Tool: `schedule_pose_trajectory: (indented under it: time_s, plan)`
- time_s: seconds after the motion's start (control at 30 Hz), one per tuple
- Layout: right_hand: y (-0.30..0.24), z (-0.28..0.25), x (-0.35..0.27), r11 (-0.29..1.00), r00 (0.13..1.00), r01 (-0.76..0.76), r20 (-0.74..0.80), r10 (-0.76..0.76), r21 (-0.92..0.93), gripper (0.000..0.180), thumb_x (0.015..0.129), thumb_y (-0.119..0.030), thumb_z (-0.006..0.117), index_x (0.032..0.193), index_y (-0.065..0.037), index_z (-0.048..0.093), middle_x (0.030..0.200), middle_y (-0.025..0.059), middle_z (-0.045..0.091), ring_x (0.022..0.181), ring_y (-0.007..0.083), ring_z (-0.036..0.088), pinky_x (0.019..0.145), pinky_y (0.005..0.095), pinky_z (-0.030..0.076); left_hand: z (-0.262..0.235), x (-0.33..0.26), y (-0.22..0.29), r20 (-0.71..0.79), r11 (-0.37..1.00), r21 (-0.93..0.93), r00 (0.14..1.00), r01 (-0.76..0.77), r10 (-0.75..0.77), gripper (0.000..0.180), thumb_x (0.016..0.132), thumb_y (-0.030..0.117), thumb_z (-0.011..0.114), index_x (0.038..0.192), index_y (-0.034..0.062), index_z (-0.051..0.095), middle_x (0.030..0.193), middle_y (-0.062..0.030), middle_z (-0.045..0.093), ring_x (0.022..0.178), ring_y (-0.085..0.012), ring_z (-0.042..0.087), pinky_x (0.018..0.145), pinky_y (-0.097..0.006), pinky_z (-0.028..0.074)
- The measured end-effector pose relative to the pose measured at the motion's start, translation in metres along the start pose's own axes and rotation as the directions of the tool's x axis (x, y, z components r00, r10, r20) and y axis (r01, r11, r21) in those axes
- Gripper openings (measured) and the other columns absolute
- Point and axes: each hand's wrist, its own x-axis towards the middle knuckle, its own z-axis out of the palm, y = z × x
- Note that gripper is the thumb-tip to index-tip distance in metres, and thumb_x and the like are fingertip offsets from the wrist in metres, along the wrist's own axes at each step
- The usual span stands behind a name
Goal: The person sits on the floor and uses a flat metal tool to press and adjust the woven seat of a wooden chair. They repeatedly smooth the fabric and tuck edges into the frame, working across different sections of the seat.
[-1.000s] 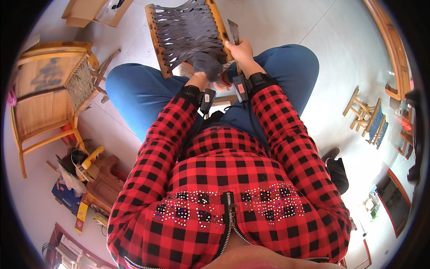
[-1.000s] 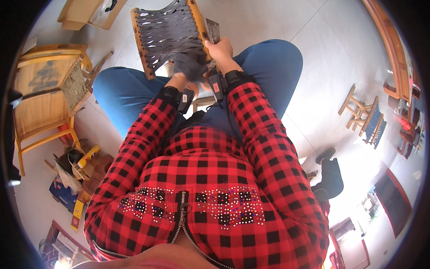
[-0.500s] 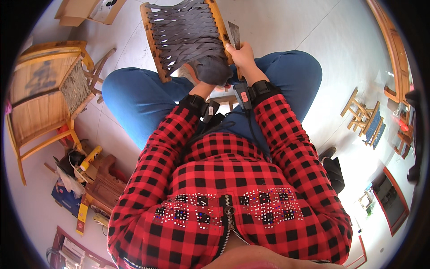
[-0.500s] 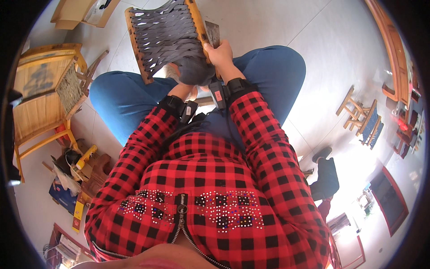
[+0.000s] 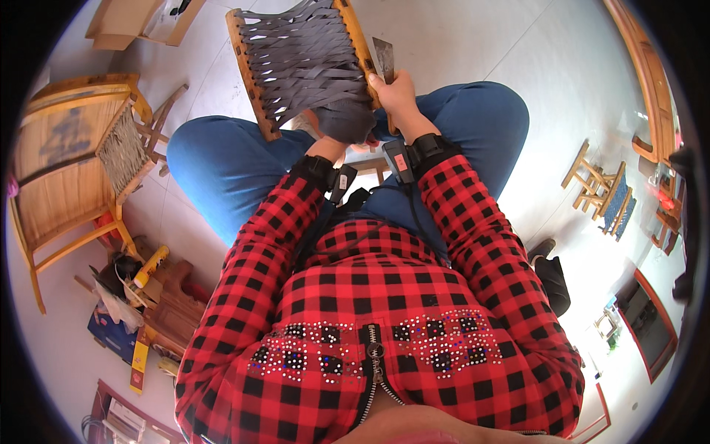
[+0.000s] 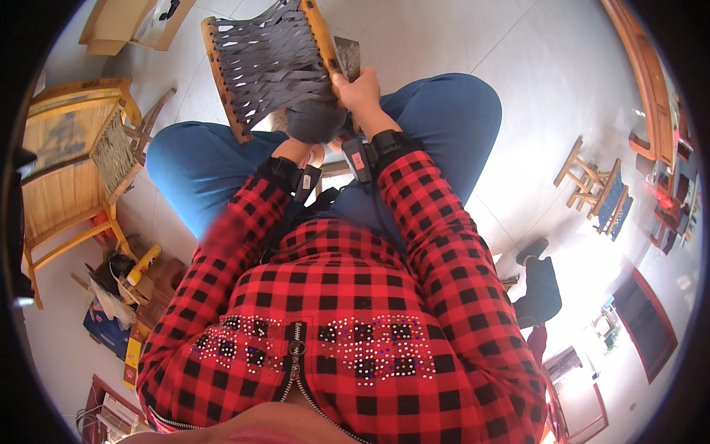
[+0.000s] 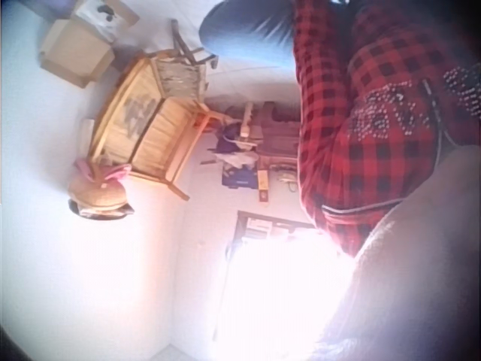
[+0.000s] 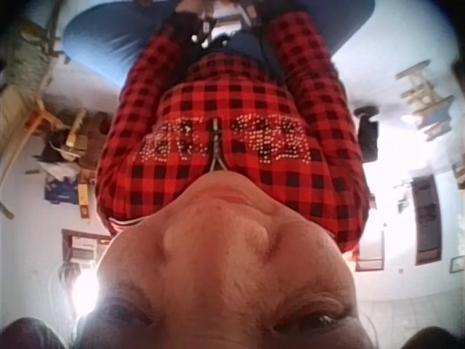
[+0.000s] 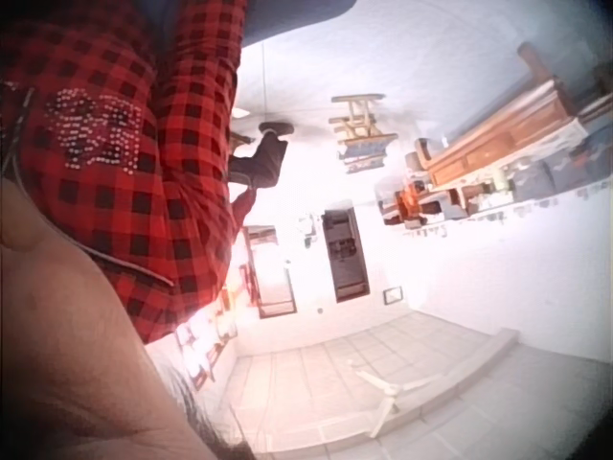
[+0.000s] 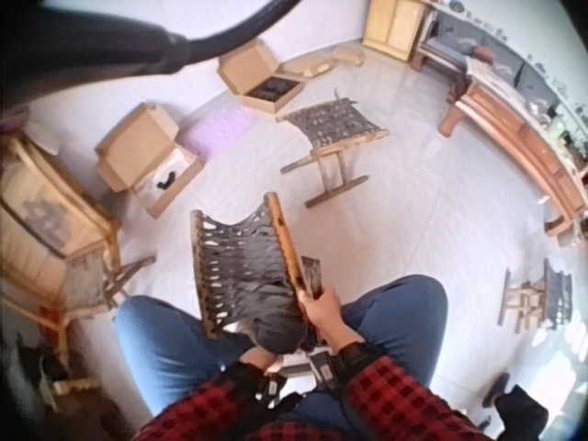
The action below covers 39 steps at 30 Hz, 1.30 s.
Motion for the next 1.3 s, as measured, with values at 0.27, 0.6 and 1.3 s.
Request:
schedule_pose_trajectory:
  time_s: [0.27, 0.6, 1.3]
  plan:
    - [-0.012, -0.005, -0.008, 0.999, 0.999, -0.029, 0.026, 0.029, -0.019, 0.042, 0.079, -0.027, 0.073, 0.098, 0.006, 0.055, 0.092, 0.0165, 0.063, 0.084, 0.0248, 0.061, 0.075, 0.0354, 0.047, -0.009, 0.001, 0.0, -0.036, 0.999, 0.037, 0.999, -0.025, 0.027, 0.041, 0.076, 0.033, 0.059, 0.11, 0.0109, 0.063, 0.106, -0.0144, 0.063, 0.1, -0.0345, 0.056, 0.087, -0.043, 0.041]
    - [-0.01, -0.003, -0.008, 0.999, 0.999, -0.037, 0.003, 0.037, -0.008, 0.043, 0.079, -0.028, 0.073, 0.098, 0.005, 0.055, 0.093, 0.0168, 0.063, 0.085, 0.025, 0.06, 0.075, 0.0355, 0.047, -0.01, -0.004, 0.004, -0.174, 0.998, 0.013, 0.983, -0.059, 0.061, 0.04, 0.077, 0.032, 0.058, 0.11, 0.0111, 0.062, 0.104, -0.0151, 0.063, 0.099, -0.0352, 0.056, 0.087, -0.043, 0.041]
    - [-0.016, -0.005, -0.008, 0.996, 0.997, -0.059, 0.062, 0.055, 0.067, 0.044, 0.079, -0.028, 0.074, 0.099, 0.007, 0.055, 0.093, 0.0182, 0.062, 0.085, 0.0266, 0.06, 0.075, 0.0363, 0.047, 0.008, 0.002, -0.004, -0.064, 0.995, 0.087, 0.997, 0.058, -0.052, 0.037, 0.075, 0.027, 0.057, 0.107, 0.0103, 0.062, 0.108, -0.0135, 0.062, 0.101, -0.0338, 0.058, 0.088, -0.045, 0.041]
